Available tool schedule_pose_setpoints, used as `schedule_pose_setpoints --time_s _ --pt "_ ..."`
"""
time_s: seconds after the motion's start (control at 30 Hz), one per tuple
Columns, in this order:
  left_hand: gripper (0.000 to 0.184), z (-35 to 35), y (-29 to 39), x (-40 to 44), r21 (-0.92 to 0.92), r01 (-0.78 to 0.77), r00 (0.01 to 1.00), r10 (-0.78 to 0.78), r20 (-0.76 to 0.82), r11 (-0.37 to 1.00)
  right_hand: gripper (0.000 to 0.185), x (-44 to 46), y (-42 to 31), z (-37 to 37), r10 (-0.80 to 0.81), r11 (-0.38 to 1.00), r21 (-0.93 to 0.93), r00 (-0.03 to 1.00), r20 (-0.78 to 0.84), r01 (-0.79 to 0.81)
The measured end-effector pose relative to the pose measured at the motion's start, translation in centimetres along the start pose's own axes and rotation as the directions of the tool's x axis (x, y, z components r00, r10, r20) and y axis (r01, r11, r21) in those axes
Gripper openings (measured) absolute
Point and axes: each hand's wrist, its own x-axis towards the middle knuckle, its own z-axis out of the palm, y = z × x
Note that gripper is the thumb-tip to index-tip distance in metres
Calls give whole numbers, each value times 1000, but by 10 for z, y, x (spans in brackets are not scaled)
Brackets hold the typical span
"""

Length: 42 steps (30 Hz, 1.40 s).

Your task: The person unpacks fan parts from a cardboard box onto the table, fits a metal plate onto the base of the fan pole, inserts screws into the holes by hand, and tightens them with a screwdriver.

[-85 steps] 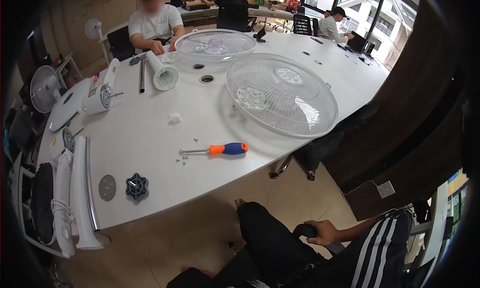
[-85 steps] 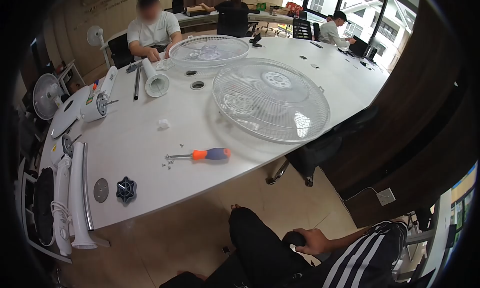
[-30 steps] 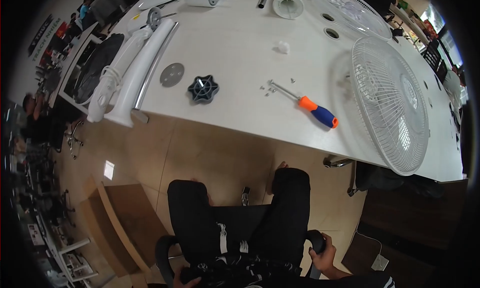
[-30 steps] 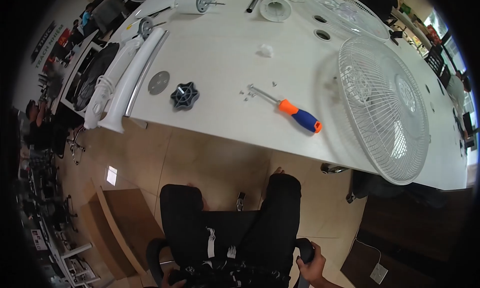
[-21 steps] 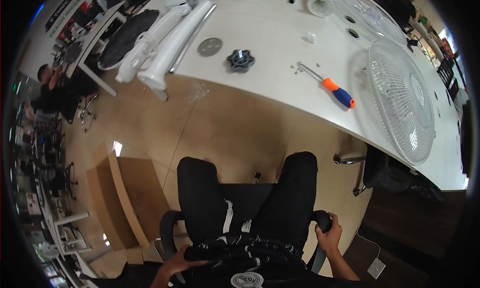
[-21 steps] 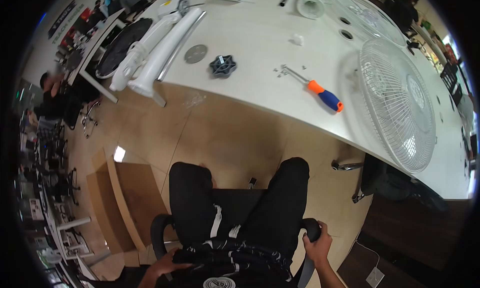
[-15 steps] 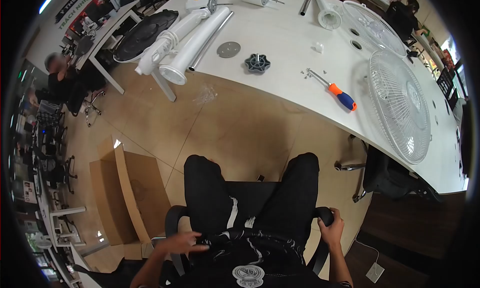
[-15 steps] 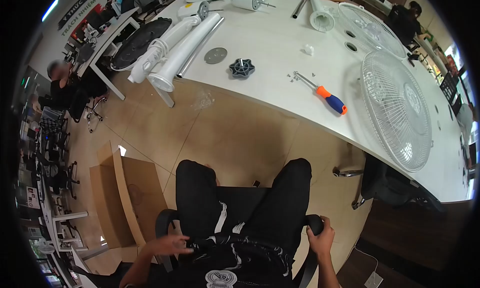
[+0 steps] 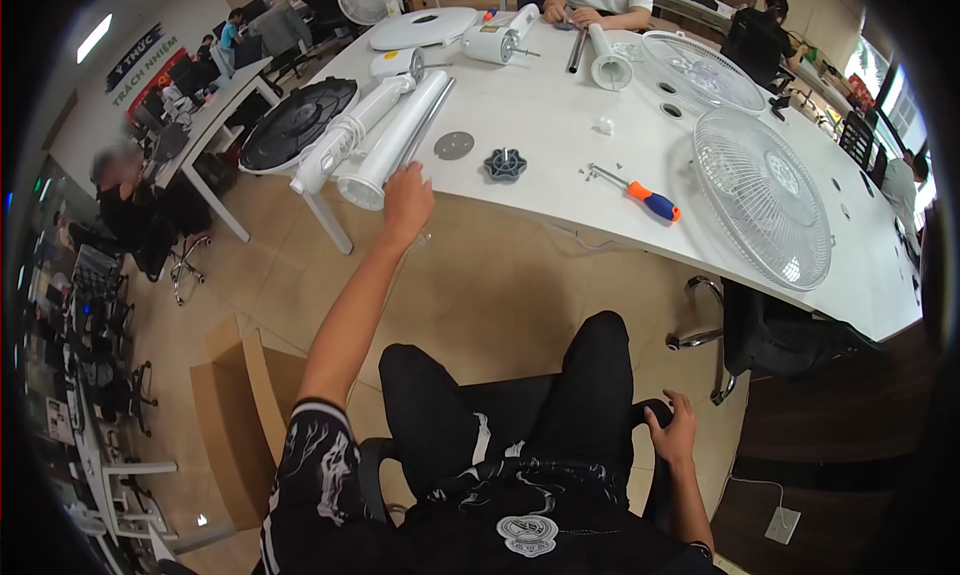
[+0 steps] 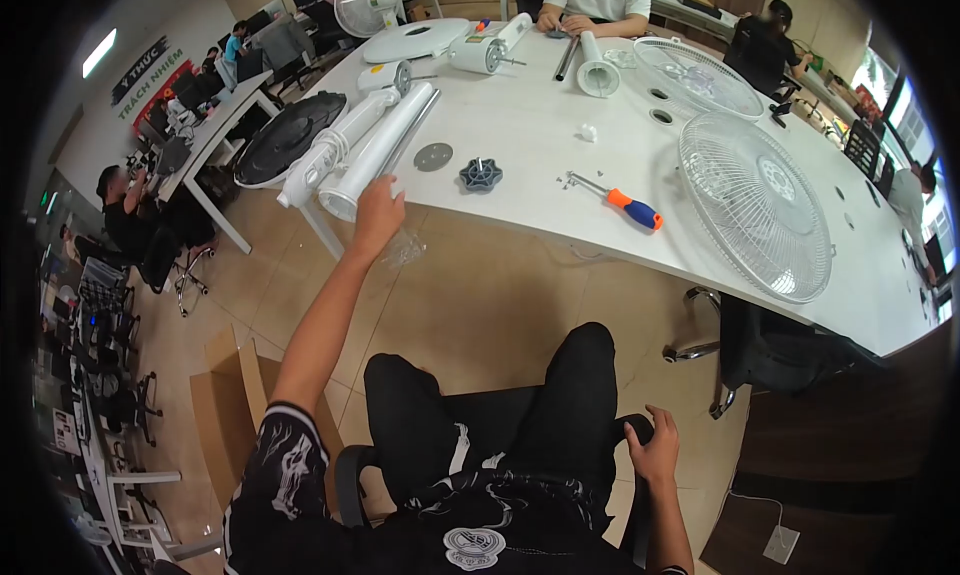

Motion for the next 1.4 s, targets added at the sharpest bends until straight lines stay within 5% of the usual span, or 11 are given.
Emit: schedule_pose_setpoints --time_s 0.1,0.3,0.53,0.6,0.7,0.77,0.93,1.03,1.1,1.2,1.4 --pt "25 44 -12 41 243 20 994 -45 97 970 43 -3 4 -1 6 1000 18 1000 -12 -6" --pt "22 65 -18 66 328 151 923 -252 291 933 42 -9 16 -4 23 999 34 999 -30 -22" --pt "28 38 -32 66 320 205 957 -258 135 925 42 -14 22 -6 97 993 71 995 -7 -96" --pt "35 18 -42 67 331 250 965 -260 -15 910 41 -17 23 -6 114 990 82 993 -10 -113" --pt "54 -14 -65 66 343 346 929 -370 4 873 41 -15 25 -6 90 993 81 996 -23 -88" --pt "81 -35 -83 62 213 529 798 -567 204 822 40 -14 24 -6 79 993 85 997 -19 -77" --pt "111 -52 -105 28 89 547 741 -531 411 833 39 -13 22 -7 75 994 75 997 -16 -74" --pt "106 -46 -105 9 28 467 822 -446 354 884 39 -10 16 -6 57 996 68 998 -10 -57" --pt "95 -37 -102 4 -3 499 857 -493 152 867 40 -9 16 -3 32 997 66 999 -22 -30" --pt "86 -35 -99 0 -210 609 793 -593 139 765 41 -10 14 -6 -11 999 52 999 -42 14" --pt "80 -51 -86 -12 -181 553 820 -570 -57 813 39 -8 12 -4 -11 999 46 1000 0 11"
